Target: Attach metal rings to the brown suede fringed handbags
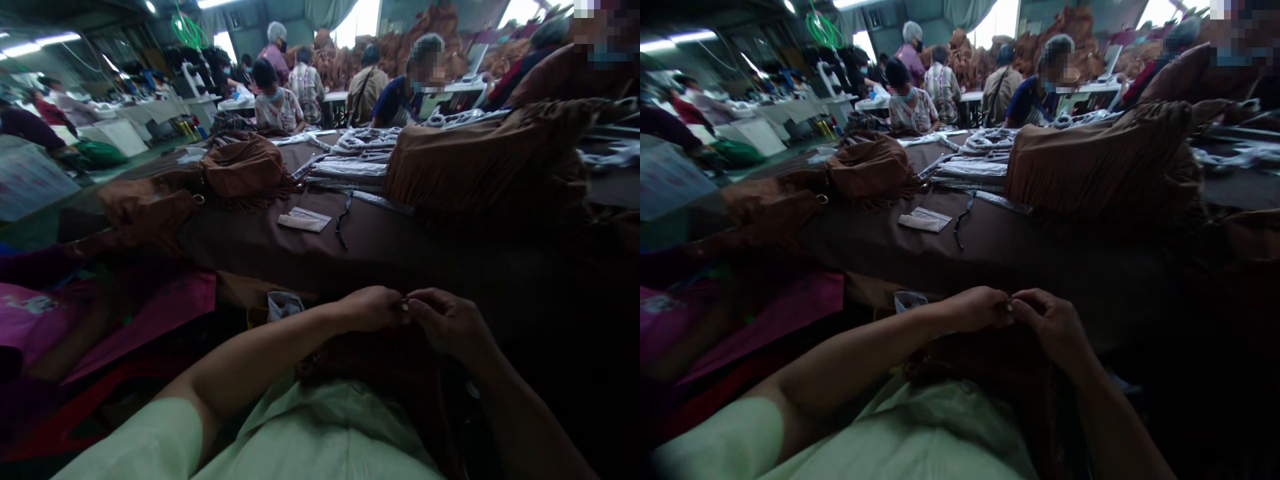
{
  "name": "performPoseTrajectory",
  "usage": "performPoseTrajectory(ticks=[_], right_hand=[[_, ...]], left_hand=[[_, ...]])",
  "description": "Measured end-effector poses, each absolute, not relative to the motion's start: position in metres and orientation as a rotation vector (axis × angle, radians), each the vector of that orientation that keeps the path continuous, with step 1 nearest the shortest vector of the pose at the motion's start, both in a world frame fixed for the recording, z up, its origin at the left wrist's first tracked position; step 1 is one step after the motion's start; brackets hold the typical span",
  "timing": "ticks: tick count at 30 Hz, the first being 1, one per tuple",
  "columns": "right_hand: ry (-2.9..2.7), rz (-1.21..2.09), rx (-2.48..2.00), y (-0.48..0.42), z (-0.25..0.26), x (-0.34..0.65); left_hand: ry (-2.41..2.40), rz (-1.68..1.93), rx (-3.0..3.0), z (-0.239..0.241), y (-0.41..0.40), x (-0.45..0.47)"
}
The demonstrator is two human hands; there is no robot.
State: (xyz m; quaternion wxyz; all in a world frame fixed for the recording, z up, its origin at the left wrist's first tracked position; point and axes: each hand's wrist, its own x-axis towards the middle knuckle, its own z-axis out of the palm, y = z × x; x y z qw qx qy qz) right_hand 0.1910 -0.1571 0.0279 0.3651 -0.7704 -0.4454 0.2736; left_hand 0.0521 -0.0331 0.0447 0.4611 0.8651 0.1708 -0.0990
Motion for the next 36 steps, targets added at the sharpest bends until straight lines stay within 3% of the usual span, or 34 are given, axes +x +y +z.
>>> performPoseTrajectory(ticks=[4, 10, 16, 25, 31, 36], right_hand=[[-1.233, 0.602, -2.046, -0.211, -0.01, 0.196], [-2.213, 0.191, -1.847, -0.314, -0.078, 0.182], [-2.454, 0.155, -1.626, -0.321, -0.08, 0.193], [-1.633, 0.479, -1.755, -0.254, -0.057, 0.209], [-1.171, 0.812, -1.749, -0.206, -0.05, 0.199], [-1.054, 0.95, -1.696, -0.195, -0.037, 0.191]], left_hand=[[0.374, -0.309, 1.681, 0.018, -0.026, 0.052], [0.405, -0.272, 1.713, 0.009, -0.026, 0.048], [0.407, -0.331, 1.765, 0.01, -0.029, 0.052], [0.476, -0.232, 1.996, 0.032, -0.027, 0.047], [0.494, -0.182, 1.775, 0.029, -0.028, 0.038], [0.49, 0.078, 1.557, 0.022, -0.028, 0.04]])
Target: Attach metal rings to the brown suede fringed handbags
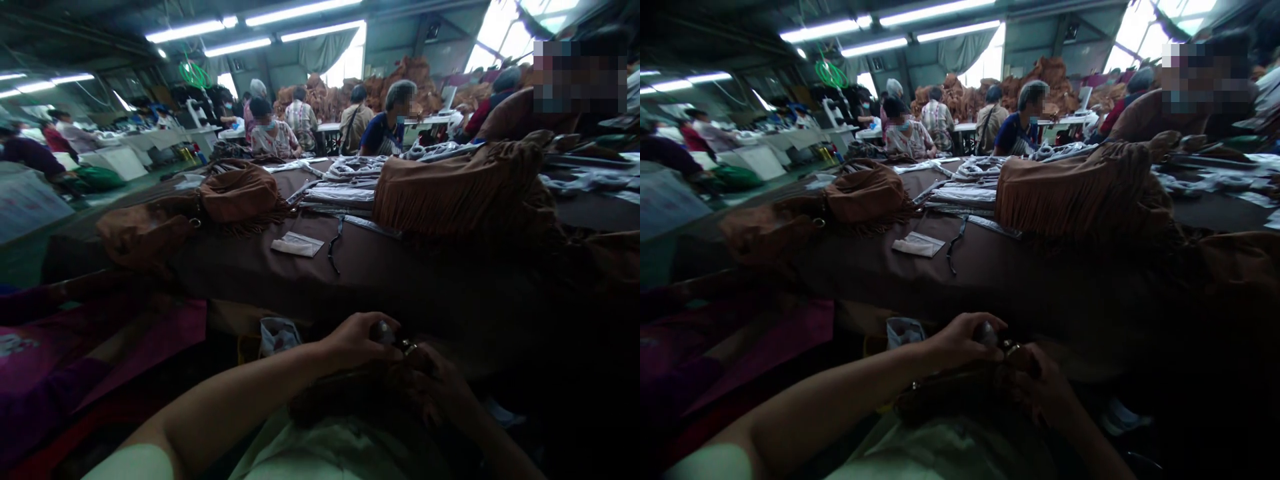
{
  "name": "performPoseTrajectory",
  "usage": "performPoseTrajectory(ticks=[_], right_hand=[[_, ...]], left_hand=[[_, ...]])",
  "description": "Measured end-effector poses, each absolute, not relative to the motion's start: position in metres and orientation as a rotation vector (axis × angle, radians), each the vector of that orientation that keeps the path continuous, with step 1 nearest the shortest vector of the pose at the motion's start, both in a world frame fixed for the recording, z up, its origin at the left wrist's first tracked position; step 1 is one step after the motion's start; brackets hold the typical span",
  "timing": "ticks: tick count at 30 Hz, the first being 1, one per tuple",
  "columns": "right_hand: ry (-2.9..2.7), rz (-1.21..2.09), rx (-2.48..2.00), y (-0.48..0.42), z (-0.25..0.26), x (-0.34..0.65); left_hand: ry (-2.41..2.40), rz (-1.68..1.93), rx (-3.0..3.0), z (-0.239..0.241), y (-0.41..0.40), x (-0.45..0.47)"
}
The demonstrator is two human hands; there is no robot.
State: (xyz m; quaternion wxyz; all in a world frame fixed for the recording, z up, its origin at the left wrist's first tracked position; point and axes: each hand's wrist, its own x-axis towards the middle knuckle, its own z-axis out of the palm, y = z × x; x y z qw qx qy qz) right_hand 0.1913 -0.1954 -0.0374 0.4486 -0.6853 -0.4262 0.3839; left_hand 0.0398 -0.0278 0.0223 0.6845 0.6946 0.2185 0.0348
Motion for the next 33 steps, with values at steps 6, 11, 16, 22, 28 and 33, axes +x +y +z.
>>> performPoseTrajectory(ticks=[6, 11, 16, 22, 28, 33], right_hand=[[-1.106, 0.999, -1.736, -0.194, -0.034, 0.193], [-1.207, 0.776, -1.867, -0.19, -0.045, 0.194], [-1.325, 0.133, -1.879, -0.183, -0.06, 0.18], [-1.358, 0.018, -1.8, -0.172, -0.06, 0.164], [-1.216, 0.327, -1.837, -0.162, -0.04, 0.166], [-1.169, 0.455, -1.813, -0.158, -0.034, 0.168]], left_hand=[[0.413, 0.104, 1.393, 0.021, -0.032, 0.047], [0.556, 0.22, 1.312, 0.018, -0.029, 0.056], [0.752, 0.175, 1.308, -0.003, -0.018, 0.064], [0.751, 0.149, 1.504, -0.022, -0.007, 0.056], [0.722, 0.023, 2.483, 0.03, 0.002, 0.037], [0.478, 0.129, 2.437, 0.061, -0.003, 0.026]])
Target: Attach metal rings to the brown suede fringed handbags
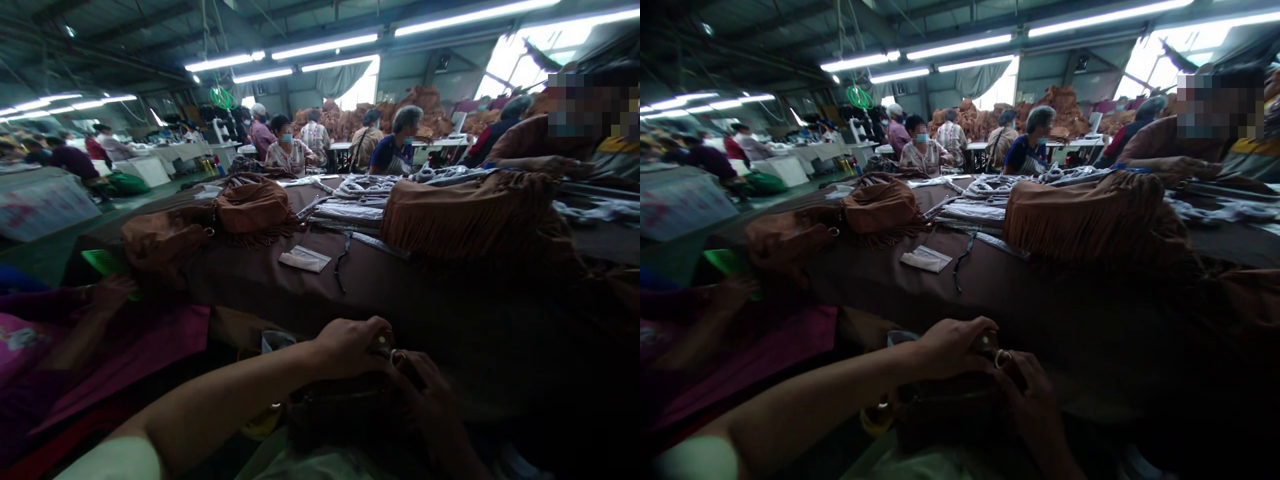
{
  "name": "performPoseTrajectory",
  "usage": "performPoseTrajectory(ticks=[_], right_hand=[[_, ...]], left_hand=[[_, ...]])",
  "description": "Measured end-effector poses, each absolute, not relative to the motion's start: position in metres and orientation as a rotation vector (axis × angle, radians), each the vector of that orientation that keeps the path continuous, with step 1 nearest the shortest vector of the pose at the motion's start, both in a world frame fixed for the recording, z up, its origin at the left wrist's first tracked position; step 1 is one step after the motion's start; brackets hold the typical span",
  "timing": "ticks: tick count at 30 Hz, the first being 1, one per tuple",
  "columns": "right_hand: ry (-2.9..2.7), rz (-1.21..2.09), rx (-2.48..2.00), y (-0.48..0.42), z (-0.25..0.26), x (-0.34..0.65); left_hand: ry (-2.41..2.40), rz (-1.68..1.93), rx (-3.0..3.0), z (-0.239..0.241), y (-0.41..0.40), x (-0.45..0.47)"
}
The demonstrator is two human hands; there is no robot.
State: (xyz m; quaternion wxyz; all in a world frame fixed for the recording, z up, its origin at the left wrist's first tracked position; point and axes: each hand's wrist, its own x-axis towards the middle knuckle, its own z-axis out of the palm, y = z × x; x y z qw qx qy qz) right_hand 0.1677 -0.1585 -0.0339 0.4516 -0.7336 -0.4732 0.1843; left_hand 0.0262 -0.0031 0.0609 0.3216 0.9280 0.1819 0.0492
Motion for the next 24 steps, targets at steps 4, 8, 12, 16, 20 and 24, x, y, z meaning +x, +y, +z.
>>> performPoseTrajectory(ticks=[4, 8, 12, 16, 20, 24], right_hand=[[-1.166, 0.457, -1.786, -0.158, -0.038, 0.167], [-1.255, 0.447, -1.77, -0.156, -0.042, 0.168], [-1.29, 0.272, -1.827, -0.156, -0.043, 0.167], [-1.403, 0.005, -1.847, -0.154, -0.04, 0.164], [-1.533, -0.158, -1.839, -0.15, -0.036, 0.163], [-1.572, -0.272, -1.871, -0.145, -0.038, 0.164]], left_hand=[[0.625, 0.21, 2.265, 0.055, -0.008, 0.029], [0.644, 0.049, 2.114, 0.037, -0.007, 0.037], [0.611, 0.01, 1.852, 0.02, -0.002, 0.045], [0.6, 0.007, 1.666, 0.016, -0.001, 0.049], [0.569, 0.014, 1.519, 0.018, -0.005, 0.051], [0.681, -0.017, 1.46, 0.017, -0.009, 0.053]])
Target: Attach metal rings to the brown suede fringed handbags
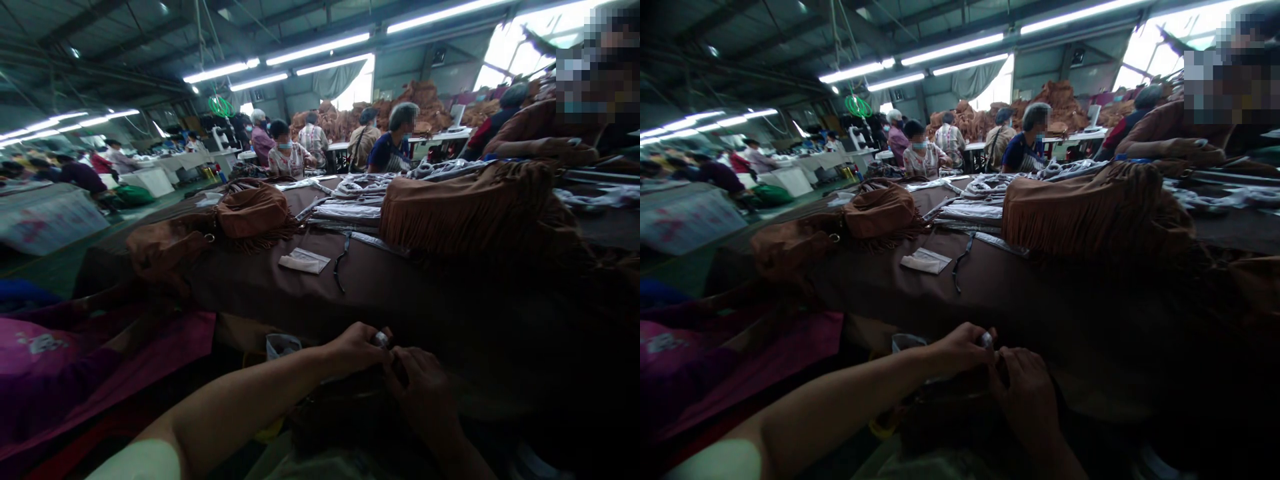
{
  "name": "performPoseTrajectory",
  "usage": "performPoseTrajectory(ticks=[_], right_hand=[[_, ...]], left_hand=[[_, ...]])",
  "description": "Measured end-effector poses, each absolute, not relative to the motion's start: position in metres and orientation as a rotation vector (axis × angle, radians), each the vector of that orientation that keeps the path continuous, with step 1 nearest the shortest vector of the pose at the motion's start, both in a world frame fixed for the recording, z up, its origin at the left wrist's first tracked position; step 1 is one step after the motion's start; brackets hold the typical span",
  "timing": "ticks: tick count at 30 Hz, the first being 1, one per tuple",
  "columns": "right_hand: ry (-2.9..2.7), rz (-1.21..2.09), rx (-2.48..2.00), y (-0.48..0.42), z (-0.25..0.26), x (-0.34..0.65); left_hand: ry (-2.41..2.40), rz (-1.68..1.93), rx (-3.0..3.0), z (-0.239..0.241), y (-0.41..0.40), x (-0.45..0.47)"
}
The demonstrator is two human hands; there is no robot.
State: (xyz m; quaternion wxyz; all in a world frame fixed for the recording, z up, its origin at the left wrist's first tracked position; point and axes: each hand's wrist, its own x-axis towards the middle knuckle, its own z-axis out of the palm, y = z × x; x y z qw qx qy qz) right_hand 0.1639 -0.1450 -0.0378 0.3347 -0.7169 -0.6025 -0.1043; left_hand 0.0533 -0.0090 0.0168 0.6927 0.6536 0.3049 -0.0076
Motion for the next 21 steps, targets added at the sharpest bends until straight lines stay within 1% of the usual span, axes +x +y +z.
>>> performPoseTrajectory(ticks=[6, 14, 18, 21], right_hand=[[-1.638, -0.281, -1.853, -0.145, -0.044, 0.167], [-1.595, -0.124, -1.903, -0.148, -0.052, 0.167], [-1.542, -0.077, -1.901, -0.147, -0.056, 0.166], [-1.513, -0.063, -1.91, -0.147, -0.056, 0.166]], left_hand=[[0.665, 0.007, 1.463, 0.014, -0.011, 0.054], [0.735, -0.03, 1.512, 0.005, -0.006, 0.055], [0.687, -0.089, 1.566, 0.013, 0.0, 0.052], [0.569, -0.18, 1.726, 0.026, 0.005, 0.046]])
